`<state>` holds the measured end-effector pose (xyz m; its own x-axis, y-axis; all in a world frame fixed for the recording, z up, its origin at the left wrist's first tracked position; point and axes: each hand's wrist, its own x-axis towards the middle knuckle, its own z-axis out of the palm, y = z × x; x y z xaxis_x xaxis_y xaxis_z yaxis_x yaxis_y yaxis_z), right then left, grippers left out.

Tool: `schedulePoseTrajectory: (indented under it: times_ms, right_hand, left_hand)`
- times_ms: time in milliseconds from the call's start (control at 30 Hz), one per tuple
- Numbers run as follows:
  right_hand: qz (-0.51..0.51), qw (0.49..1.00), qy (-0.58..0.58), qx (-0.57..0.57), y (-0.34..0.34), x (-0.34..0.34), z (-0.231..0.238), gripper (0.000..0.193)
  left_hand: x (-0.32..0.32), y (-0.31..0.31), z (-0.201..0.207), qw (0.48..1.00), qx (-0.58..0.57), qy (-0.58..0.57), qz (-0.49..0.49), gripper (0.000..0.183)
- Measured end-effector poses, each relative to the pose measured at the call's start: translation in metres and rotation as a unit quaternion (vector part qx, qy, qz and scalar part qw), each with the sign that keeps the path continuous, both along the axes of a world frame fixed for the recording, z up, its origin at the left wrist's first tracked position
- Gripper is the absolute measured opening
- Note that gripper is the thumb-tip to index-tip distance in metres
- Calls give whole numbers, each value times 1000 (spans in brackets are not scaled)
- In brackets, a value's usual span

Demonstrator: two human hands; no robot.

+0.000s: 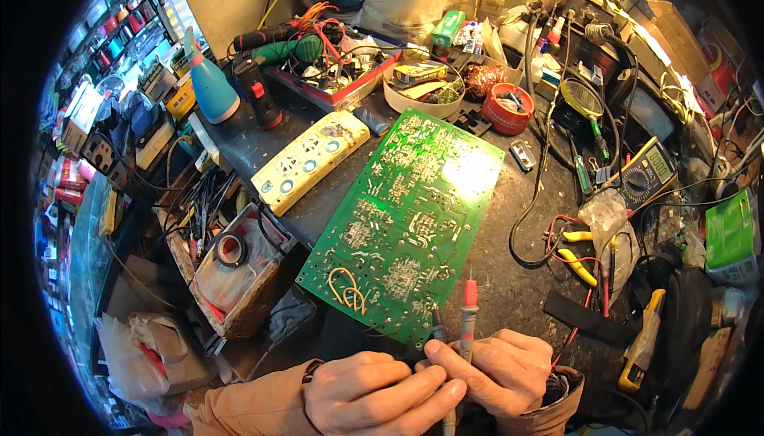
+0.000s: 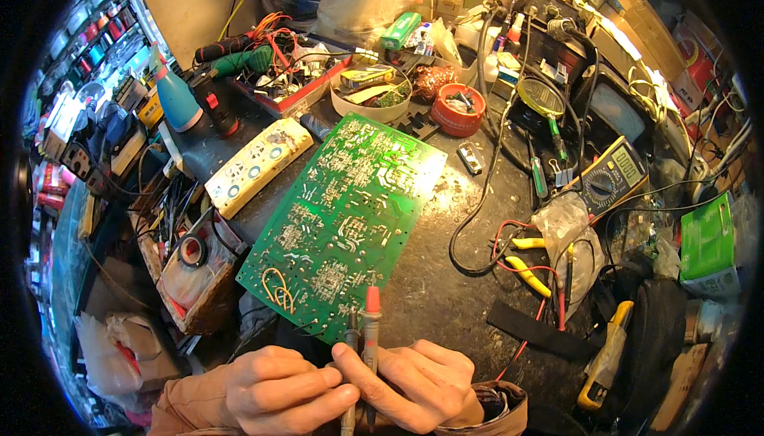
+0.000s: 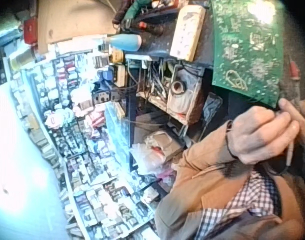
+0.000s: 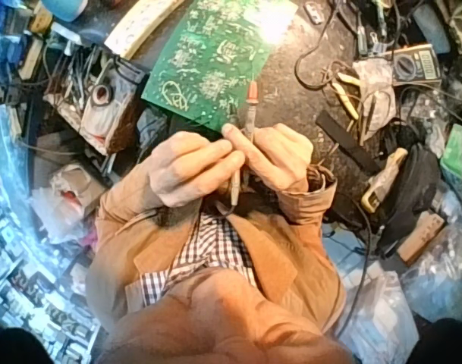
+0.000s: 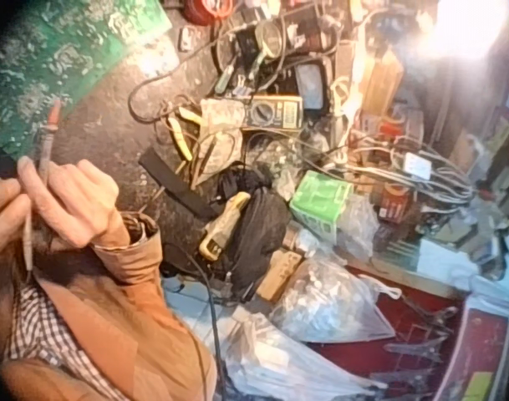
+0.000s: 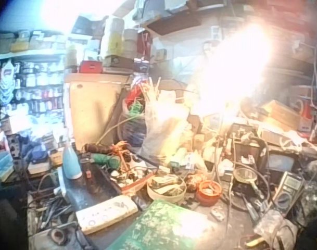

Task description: The person uses a multimeter to test points on a green circuit board. They hold the board with one hand and probe various locations with the multimeter leads, occasionally flipping the board to access the other side.

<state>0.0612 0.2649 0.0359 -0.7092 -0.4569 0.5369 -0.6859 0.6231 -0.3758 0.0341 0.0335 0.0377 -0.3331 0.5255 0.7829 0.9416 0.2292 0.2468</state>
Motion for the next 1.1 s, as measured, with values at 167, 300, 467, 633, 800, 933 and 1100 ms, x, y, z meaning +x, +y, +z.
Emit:
schedulePoseTrajectory:
  times_ms: [167,300,467,633,800,933,1100]
  right_hand:
    - [1,999,6,-38,-3,-3,2,47]
    - [-4,989,56,-138,-2,-4,7,16]
    - [-57,980,12,-190,5,1,2,44]
    - [-125,979,45,-156,-1,3,-8,48]
    - [-142,964,48,-218,-7,2,-13,32]
    - [-83,968,12,-238,-2,-4,-19,30]
    - [-95,965,38,-240,-2,-7,-24,32]
  left_hand:
    - [-3,1,4,997,39,-61,-5,31]
    - [-5,-25,5,992,-3,-121,44,40]
    - [-18,-38,-18,963,139,-204,108,39]
    - [-32,-36,-32,938,194,-235,165,24]
    - [-43,-33,-34,945,179,-203,183,28]
    - [-46,-31,-36,925,220,-226,211,31]
    - [-49,-33,-37,931,208,-200,224,31]
